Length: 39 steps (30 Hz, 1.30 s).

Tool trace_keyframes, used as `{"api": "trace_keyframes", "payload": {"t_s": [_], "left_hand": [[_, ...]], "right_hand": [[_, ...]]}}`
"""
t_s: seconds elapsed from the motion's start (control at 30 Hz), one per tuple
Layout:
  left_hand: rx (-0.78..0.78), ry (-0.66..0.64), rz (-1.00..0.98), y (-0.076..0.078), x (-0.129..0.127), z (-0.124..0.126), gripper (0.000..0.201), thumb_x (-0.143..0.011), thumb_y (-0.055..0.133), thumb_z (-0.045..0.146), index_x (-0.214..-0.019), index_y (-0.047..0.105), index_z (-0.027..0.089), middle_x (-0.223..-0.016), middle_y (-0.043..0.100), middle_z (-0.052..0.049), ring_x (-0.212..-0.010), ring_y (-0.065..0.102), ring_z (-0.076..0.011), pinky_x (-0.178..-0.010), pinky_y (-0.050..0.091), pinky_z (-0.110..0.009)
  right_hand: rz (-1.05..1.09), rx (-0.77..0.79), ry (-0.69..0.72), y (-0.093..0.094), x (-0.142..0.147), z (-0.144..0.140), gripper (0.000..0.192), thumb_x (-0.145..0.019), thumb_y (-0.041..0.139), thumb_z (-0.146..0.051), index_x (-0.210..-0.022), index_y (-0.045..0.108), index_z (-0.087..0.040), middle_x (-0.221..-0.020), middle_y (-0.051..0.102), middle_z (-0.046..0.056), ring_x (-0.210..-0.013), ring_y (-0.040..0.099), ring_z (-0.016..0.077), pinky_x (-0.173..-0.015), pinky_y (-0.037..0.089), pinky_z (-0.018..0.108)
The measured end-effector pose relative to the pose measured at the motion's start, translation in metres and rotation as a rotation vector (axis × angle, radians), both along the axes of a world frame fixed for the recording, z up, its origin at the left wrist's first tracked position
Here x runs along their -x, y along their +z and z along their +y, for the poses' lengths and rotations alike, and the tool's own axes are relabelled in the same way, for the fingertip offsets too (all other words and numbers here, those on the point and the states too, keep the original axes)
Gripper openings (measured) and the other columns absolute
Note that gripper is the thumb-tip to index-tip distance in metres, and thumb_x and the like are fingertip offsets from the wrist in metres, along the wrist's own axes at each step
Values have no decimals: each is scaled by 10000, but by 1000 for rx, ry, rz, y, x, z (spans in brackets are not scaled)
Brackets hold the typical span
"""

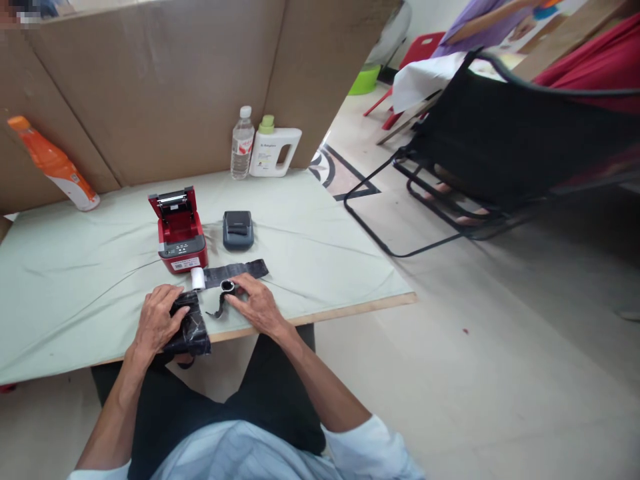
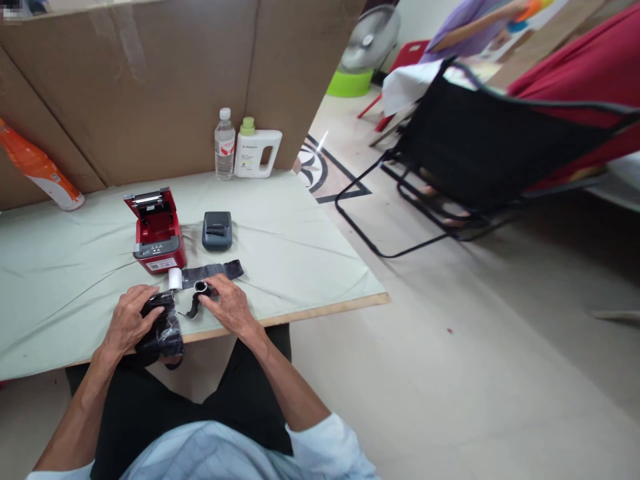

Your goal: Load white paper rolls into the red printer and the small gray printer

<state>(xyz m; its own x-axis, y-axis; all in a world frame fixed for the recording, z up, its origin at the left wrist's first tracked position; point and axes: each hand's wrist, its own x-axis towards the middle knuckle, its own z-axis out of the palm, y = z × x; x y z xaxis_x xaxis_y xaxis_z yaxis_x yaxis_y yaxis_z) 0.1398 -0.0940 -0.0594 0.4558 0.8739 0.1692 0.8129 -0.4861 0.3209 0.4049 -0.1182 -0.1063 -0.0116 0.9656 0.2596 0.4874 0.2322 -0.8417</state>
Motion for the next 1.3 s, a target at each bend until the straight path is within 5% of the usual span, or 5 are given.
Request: {"api": "trace_keyframes", "payload": {"t_s": [0.47, 0.7, 1.3], "left_hand": [[31, 41, -124, -7, 46, -2, 346, -939, 635, 401, -1234, 686, 226, -1220, 714, -123, -1177, 633, -303, -1059, 511, -481], [186, -13, -215, -10, 78, 0, 401, -880, 614, 235, -1273, 694, 223, -1290, 711, -123, -1258, 620, -292, -1120, 486, -505], [157, -10, -151, -13, 71, 10, 544, -742, 538, 62, -1212, 744, 241, -1214, 728, -89, -1198, 626, -290, -1075, 492, -481]], "right_hand": [[18, 24, 32, -6, 6, 2, 222, -857, 628, -229, -1067, 697, -211, -926, 684, 38, -808, 635, 192, -785, 501, 302], [31, 27, 30, -8, 5, 0, 291, -831, 574, -180, -1090, 707, -199, -982, 701, 56, -826, 644, 189, -759, 511, 289], [23, 10, 6, -11, 4, 2, 331, -828, 570, -201, -1127, 710, -177, -1012, 715, 75, -779, 639, 180, -656, 498, 281]]}}
